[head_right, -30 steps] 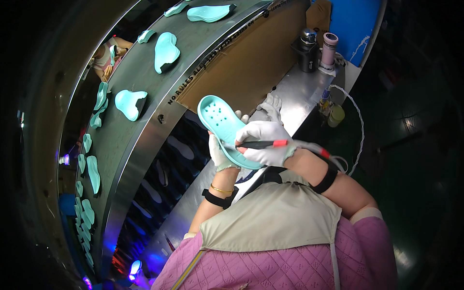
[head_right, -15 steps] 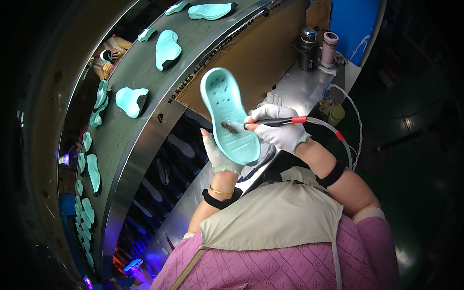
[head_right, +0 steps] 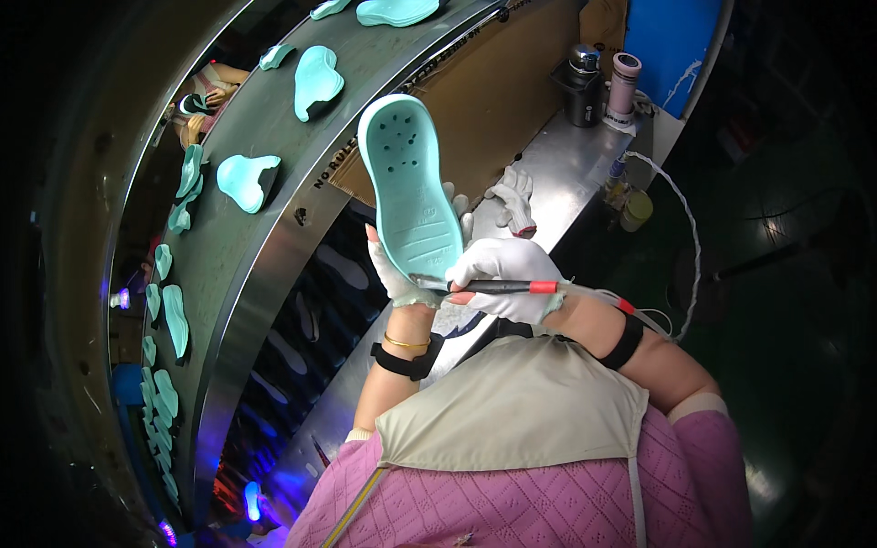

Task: Applying glue or primer to the bottom of shoe soles using a brush.

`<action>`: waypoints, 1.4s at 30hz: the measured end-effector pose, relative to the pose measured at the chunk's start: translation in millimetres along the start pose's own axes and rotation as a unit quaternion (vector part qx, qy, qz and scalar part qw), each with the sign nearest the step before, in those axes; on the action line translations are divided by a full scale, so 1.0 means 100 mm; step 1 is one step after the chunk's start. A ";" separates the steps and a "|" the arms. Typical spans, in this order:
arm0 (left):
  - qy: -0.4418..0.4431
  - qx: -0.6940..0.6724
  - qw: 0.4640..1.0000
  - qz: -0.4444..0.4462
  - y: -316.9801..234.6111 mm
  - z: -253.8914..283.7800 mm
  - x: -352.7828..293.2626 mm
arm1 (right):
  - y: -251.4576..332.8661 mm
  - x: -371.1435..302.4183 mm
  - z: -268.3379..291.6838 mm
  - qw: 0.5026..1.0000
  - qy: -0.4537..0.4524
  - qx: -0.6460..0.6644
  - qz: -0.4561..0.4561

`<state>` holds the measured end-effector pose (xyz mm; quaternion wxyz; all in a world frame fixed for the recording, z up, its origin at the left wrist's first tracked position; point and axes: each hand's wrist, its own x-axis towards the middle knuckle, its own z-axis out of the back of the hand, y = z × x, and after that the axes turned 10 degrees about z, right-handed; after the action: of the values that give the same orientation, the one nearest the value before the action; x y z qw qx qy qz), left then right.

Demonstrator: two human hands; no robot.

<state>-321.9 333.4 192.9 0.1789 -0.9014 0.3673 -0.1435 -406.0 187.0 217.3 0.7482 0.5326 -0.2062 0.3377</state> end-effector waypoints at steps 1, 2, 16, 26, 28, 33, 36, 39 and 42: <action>0.027 -0.034 0.999 0.028 -0.04 0.05 -0.01 | -0.03 -0.02 -0.02 1.000 0.000 0.001 0.000; -0.019 -0.014 0.999 0.028 -0.07 0.14 0.01 | -0.07 -0.03 -0.02 0.993 -0.039 0.095 -0.064; -0.046 0.034 0.989 0.137 -0.43 0.08 -0.05 | -0.01 0.00 -0.04 0.954 -0.053 0.242 -0.170; -0.191 0.221 0.932 0.215 -0.50 0.39 -0.01 | -0.06 0.30 0.18 0.963 0.194 0.074 -0.174; -0.192 0.228 0.924 0.240 -0.51 0.26 -0.03 | 0.00 0.36 0.26 0.966 0.192 0.067 -0.161; -0.183 0.261 0.911 0.263 -0.58 0.25 -0.02 | -0.05 0.42 0.28 0.963 0.224 0.036 -0.147; -0.211 0.273 0.909 0.234 -0.58 0.16 -0.10 | -0.07 0.41 0.46 0.958 0.225 0.016 -0.175; -0.194 0.222 0.919 0.261 -0.62 0.31 -0.11 | 0.07 0.45 0.48 0.962 0.163 0.029 -0.216; -0.114 0.089 0.968 0.204 -0.42 0.20 -0.14 | -0.02 0.31 0.25 0.980 -0.005 0.113 -0.163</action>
<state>-298.0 376.0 191.4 0.3242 -0.7983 0.5066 -0.0323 -382.2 171.7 245.8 0.7272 0.6418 -0.0808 0.2296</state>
